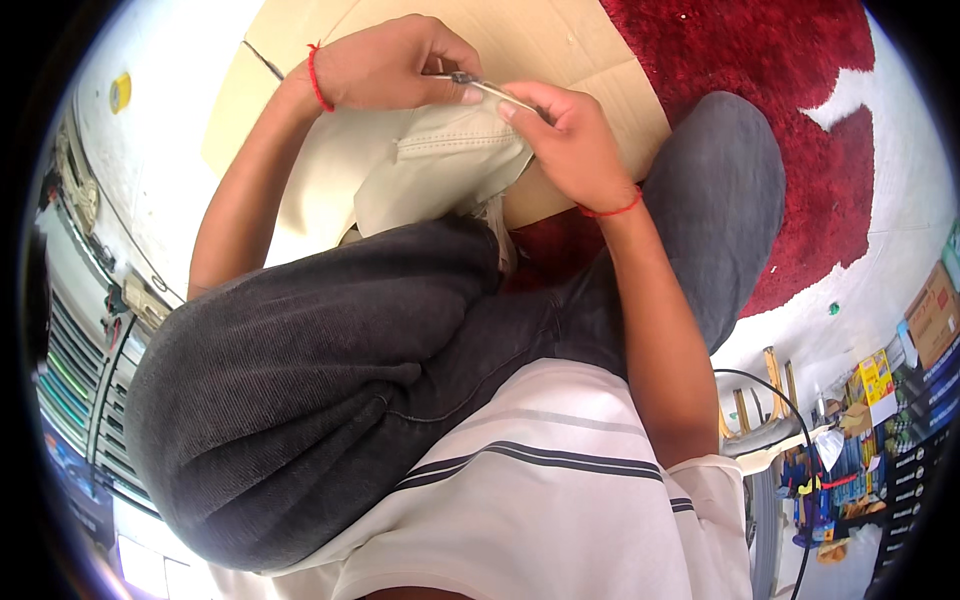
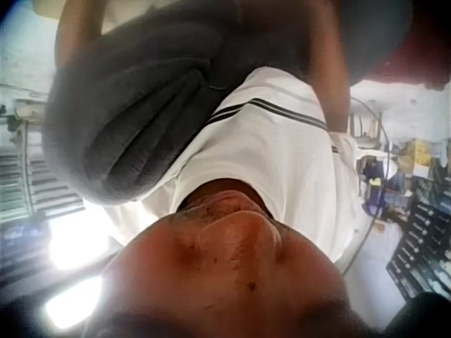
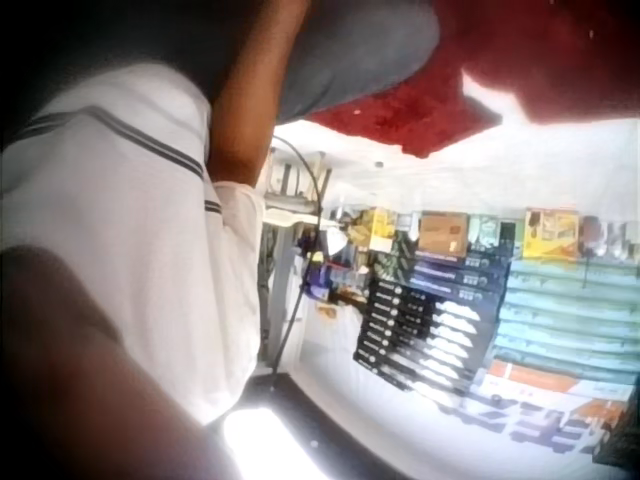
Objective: The person sits on the floor and manipulates a beige fabric cover, folding and tucking its edges around a rigid plastic frame. They repeatedly adjust the fabric to fit the contours of the frame, occasionally flipping the assembly to work on different sides.
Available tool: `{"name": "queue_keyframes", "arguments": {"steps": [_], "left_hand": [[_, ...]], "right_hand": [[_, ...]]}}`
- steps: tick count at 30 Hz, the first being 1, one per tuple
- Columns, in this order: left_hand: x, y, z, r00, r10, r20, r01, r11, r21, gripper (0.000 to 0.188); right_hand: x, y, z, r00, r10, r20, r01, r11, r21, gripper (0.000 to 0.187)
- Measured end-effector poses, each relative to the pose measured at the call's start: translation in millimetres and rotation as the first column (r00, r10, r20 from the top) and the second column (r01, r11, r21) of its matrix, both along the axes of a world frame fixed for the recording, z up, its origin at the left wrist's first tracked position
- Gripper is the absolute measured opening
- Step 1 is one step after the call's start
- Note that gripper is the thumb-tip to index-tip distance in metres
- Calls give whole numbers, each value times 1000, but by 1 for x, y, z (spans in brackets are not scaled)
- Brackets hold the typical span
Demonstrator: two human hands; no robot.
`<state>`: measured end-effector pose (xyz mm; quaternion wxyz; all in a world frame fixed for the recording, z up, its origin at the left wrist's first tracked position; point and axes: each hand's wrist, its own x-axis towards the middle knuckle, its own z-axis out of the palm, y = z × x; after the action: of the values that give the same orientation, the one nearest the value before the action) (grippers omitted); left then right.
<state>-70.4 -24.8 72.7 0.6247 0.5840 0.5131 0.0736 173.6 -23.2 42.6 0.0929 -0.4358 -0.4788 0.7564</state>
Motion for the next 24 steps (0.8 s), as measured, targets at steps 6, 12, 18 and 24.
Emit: {"name": "queue_keyframes", "arguments": {"steps": [6, 12, 18, 24], "left_hand": [[-2, -29, -10, 981, 135, -141, -59, 895, 443, 24], [4, -43, -27, 970, 237, -59, -166, 817, 552, 27], [-12, -33, -22, 994, 97, -49, -83, 968, 236, 53], [-5, -26, -5, 998, 13, -58, -15, 999, -39, 70]], "right_hand": [[-6, -9, 4, 985, -14, 171, -87, 818, 569, 25], [-29, 1, 11, 964, -10, 266, -218, 542, 812, 20], [-26, 22, 1, 981, 129, 147, -195, 614, 765, 9], [-28, 21, -3, 995, 89, 42, -98, 893, 440, 12]]}}
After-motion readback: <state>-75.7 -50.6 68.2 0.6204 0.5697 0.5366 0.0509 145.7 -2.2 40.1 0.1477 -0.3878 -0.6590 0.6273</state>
